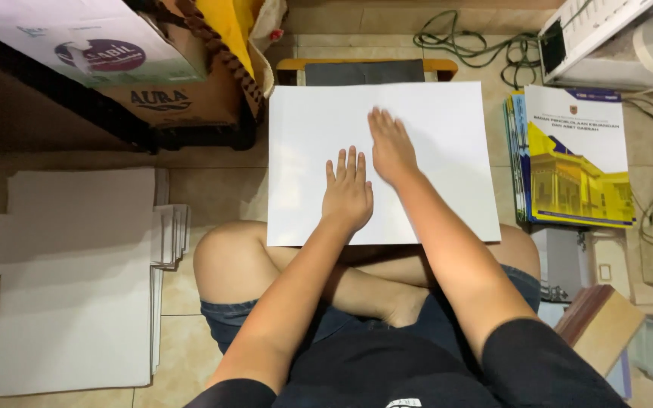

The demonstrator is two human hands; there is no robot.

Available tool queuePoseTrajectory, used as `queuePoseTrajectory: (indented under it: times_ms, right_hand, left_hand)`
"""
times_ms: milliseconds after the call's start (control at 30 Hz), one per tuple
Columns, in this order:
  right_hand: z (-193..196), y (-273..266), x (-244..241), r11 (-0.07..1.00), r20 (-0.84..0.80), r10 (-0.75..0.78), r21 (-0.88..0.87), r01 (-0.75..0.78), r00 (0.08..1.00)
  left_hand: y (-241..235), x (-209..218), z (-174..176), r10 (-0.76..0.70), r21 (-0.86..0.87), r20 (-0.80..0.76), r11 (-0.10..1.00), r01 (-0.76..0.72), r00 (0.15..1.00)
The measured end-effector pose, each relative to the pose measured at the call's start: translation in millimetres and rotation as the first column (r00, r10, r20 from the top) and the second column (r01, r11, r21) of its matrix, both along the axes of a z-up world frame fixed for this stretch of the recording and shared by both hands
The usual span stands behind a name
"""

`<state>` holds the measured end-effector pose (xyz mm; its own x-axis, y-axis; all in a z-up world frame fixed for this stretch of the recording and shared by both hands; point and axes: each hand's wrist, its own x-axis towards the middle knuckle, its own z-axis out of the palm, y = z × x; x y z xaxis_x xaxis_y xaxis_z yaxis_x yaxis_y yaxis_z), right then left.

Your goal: Folding and pressing large printed book covers by hand on the floor to prepare them for binding.

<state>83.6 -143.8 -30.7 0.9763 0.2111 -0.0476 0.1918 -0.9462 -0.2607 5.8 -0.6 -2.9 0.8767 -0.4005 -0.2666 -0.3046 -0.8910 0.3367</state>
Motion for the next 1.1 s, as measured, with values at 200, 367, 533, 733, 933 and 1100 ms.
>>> queuePoseTrajectory:
  times_ms: [200, 367, 533, 733, 933, 1100]
  right_hand:
    - [3.5, -2.0, 52.3, 0.998, -0.051, -0.066, -0.021, 0.065, 0.997]
    - [27.0, -0.3, -44.7, 0.994, -0.073, -0.101, 0.034, 0.104, 0.992]
    - [17.0, -30.1, -102.1, 0.969, -0.114, -0.214, 0.101, 0.226, 0.97]
    - [32.3, -24.6, -98.9, 0.975, -0.099, -0.209, 0.053, 0.215, 0.973]
    - [22.0, -32.5, -99.4, 0.979, -0.09, -0.199, 0.033, 0.203, 0.976]
    - [26.6, -30.0, -100.1, 0.975, -0.149, -0.221, -0.003, 0.223, 0.964]
  left_hand:
    - [-1.5, 1.1, 2.3, 0.027, -0.006, -0.016, 1.0, -0.027, 1.0]
    - [-2.3, 2.5, -0.1, 0.037, 0.001, -0.001, 0.999, -0.037, 0.999]
    - [-6.8, -5.1, -6.5, 0.045, 0.013, 0.019, 0.999, -0.045, 0.999]
    - [-16.1, 12.6, 1.0, 0.017, 0.143, 0.056, 0.989, -0.025, 0.998]
    - [-47.0, 91.3, -22.7, -0.025, 0.238, 0.101, 0.971, 0.0, 0.995]
    - [-56.4, 126.0, -28.0, -0.154, 0.327, 0.165, 0.94, 0.093, 0.974]
